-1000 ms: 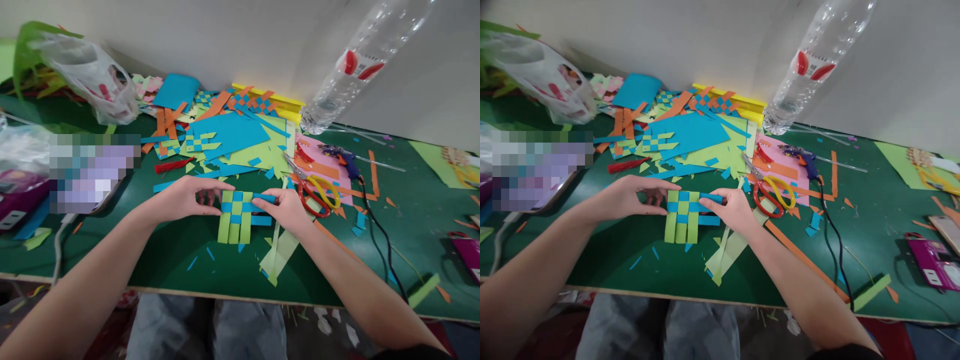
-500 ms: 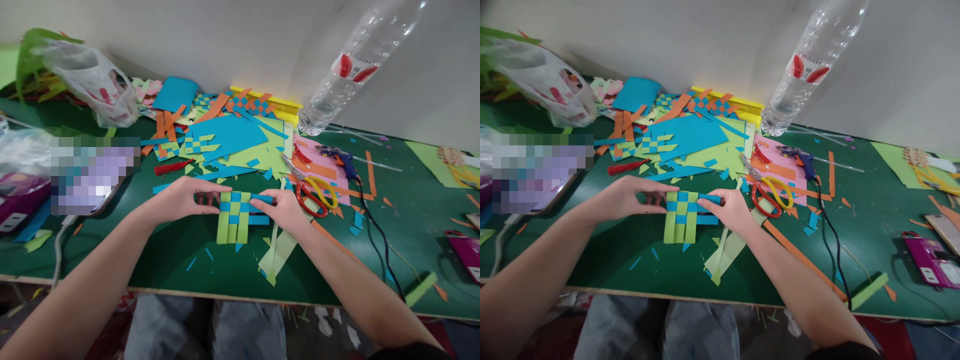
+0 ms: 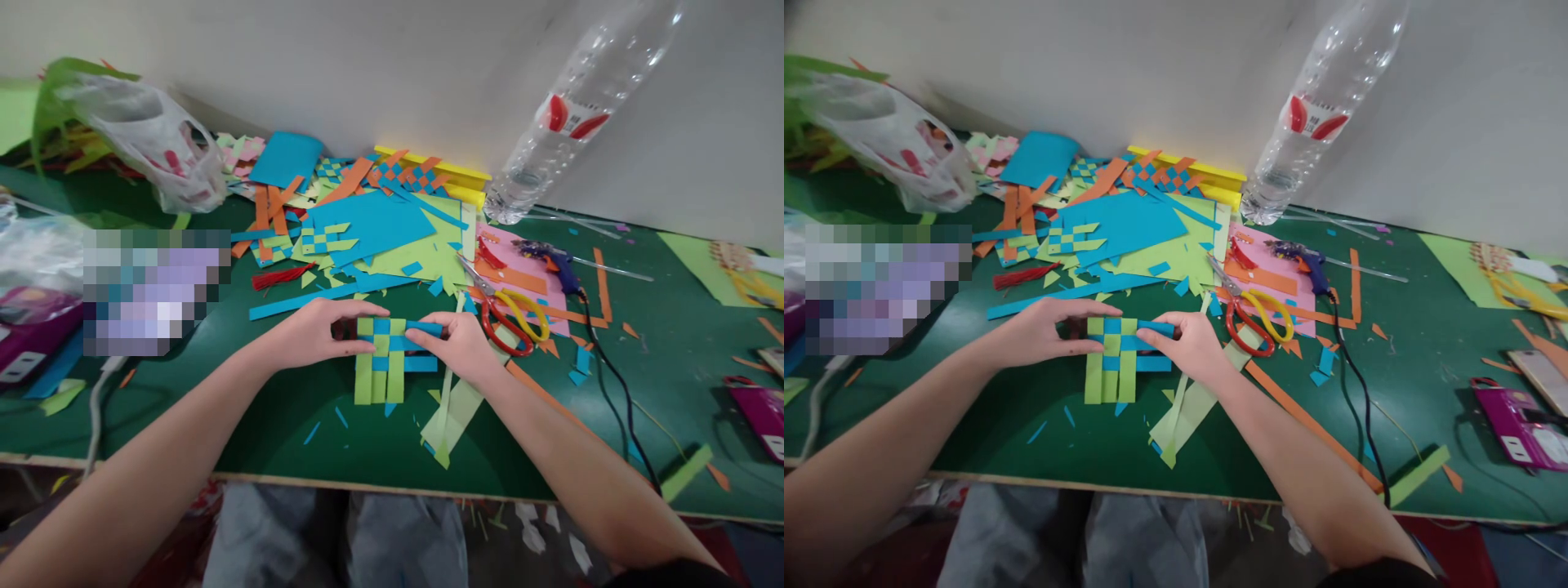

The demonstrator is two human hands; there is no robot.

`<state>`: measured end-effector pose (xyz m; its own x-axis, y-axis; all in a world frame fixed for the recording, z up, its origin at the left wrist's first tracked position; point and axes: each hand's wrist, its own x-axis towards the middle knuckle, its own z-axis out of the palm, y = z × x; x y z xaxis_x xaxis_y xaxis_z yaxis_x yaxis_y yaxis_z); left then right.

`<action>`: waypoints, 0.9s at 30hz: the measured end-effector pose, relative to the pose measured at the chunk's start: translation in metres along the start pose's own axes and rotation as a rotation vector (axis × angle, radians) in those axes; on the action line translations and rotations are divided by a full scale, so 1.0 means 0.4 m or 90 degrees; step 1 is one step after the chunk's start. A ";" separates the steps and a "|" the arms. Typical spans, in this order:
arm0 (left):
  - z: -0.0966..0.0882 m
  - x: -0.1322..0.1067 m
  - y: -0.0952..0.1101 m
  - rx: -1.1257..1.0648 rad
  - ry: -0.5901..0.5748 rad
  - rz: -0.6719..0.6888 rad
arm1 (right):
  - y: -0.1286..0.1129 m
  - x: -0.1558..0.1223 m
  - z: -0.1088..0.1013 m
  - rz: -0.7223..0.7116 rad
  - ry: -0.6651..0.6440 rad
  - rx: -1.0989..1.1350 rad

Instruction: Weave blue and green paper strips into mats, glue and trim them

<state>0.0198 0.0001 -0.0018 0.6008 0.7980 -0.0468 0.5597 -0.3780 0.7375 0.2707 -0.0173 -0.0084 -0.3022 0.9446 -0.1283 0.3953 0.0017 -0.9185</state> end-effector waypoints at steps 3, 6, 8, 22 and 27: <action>0.004 0.003 0.002 -0.023 -0.002 0.015 | -0.002 -0.001 0.001 0.010 -0.012 0.033; 0.005 0.005 0.004 -0.036 0.002 0.020 | -0.004 -0.001 0.001 0.035 -0.027 0.062; 0.005 0.006 0.006 -0.038 0.004 0.020 | -0.005 -0.002 0.002 0.042 -0.031 0.072; 0.009 0.009 0.022 -0.025 0.070 -0.017 | 0.001 -0.003 0.004 0.026 -0.022 0.039; 0.031 0.026 0.024 -0.051 0.085 -0.045 | -0.001 -0.004 0.009 0.002 -0.009 0.015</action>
<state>0.0384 -0.0008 -0.0036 0.4772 0.8787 -0.0137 0.5466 -0.2846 0.7876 0.2680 -0.0202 -0.0091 -0.3140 0.9396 -0.1365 0.3760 -0.0089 -0.9266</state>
